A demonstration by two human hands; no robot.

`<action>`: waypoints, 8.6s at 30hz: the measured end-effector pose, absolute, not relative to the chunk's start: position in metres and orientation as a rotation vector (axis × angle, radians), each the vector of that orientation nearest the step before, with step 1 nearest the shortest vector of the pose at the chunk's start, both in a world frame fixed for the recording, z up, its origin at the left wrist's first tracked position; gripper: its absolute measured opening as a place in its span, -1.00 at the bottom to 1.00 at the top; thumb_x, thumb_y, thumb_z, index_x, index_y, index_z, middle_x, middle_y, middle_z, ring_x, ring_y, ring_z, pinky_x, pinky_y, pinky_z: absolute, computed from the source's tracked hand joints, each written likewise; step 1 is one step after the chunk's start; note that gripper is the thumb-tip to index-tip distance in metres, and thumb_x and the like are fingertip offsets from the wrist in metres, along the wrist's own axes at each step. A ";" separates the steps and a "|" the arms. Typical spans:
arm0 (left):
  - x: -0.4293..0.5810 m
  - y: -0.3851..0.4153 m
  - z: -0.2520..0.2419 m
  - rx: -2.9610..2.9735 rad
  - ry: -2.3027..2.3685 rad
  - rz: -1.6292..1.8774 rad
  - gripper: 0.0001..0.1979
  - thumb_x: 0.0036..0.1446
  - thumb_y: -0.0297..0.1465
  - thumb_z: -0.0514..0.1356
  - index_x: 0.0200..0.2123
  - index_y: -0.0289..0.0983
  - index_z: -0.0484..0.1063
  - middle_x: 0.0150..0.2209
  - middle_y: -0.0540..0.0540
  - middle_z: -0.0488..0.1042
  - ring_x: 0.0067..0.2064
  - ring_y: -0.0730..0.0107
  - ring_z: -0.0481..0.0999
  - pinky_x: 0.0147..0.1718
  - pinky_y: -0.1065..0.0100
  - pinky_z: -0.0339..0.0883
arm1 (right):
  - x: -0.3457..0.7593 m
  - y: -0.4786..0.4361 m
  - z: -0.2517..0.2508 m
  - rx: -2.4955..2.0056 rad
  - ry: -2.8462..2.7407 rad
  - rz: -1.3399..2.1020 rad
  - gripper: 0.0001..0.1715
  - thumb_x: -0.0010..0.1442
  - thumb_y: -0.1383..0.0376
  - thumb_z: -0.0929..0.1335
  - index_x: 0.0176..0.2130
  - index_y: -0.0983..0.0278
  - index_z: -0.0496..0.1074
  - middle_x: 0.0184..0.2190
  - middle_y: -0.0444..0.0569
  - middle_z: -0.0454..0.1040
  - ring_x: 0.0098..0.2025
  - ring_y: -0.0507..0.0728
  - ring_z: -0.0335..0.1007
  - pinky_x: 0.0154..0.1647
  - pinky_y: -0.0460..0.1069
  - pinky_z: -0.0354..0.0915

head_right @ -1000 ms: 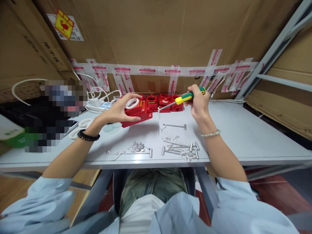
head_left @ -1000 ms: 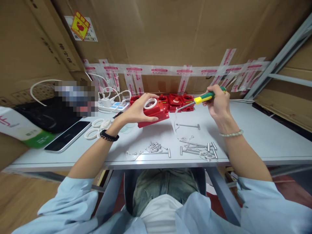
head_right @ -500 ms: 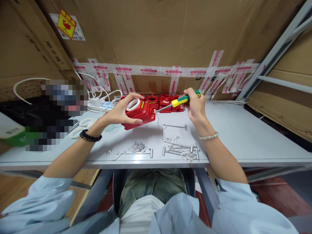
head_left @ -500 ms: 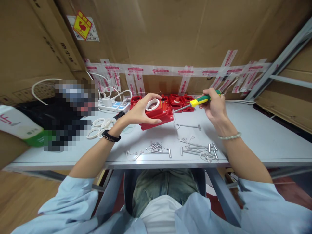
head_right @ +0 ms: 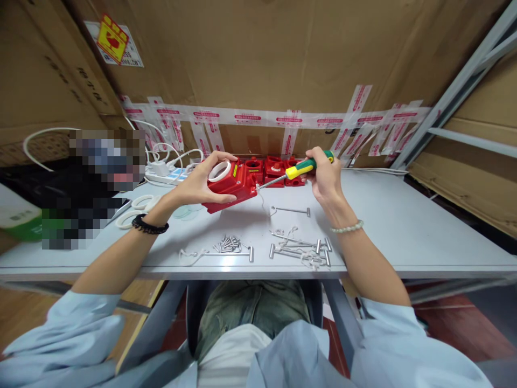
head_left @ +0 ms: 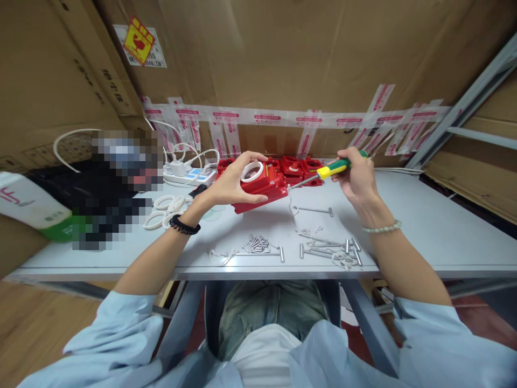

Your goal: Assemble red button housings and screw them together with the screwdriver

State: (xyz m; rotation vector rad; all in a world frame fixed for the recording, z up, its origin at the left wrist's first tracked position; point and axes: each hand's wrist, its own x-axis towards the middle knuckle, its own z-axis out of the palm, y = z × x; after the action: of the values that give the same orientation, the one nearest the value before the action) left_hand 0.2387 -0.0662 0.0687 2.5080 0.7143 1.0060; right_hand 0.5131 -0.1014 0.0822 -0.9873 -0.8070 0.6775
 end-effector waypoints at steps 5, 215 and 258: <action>0.239 -0.064 0.068 2.495 0.697 1.009 -0.29 -0.12 -0.21 0.41 0.08 -0.18 0.22 0.18 -0.15 0.30 0.16 0.09 0.37 0.21 0.10 0.24 | 0.509 -0.104 0.085 -0.987 -0.758 0.698 -0.70 0.01 0.39 0.37 -0.66 0.24 0.26 -0.74 -0.22 0.27 -0.74 -0.06 0.19 -0.84 -0.16 0.09; 0.224 -0.064 0.024 2.957 0.794 0.441 -0.70 0.26 -0.31 0.12 0.04 -0.19 0.38 0.08 -0.19 0.42 0.12 0.12 0.38 0.05 0.08 0.18 | 0.621 -0.044 0.038 -2.288 -1.450 -0.375 -0.29 0.12 0.00 0.40 0.05 0.49 0.34 -0.11 0.46 0.51 -0.06 0.45 0.49 -0.13 0.18 0.34; 0.220 -0.065 0.026 2.912 0.821 0.420 -0.70 0.31 -0.27 0.06 0.04 -0.22 0.39 0.03 -0.16 0.47 0.05 0.16 0.43 0.04 0.11 0.22 | 0.567 -0.104 0.081 -1.956 -2.419 0.241 -0.50 -0.02 -0.15 0.41 -0.43 0.20 0.32 -0.44 -0.08 0.41 -0.41 0.11 0.25 -0.43 0.00 0.06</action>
State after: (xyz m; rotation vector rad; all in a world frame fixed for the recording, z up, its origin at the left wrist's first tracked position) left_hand 0.2200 -0.0650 0.0261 2.9115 0.8210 0.4205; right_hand 0.5668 -0.1045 0.0812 -1.9562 -2.4194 0.2411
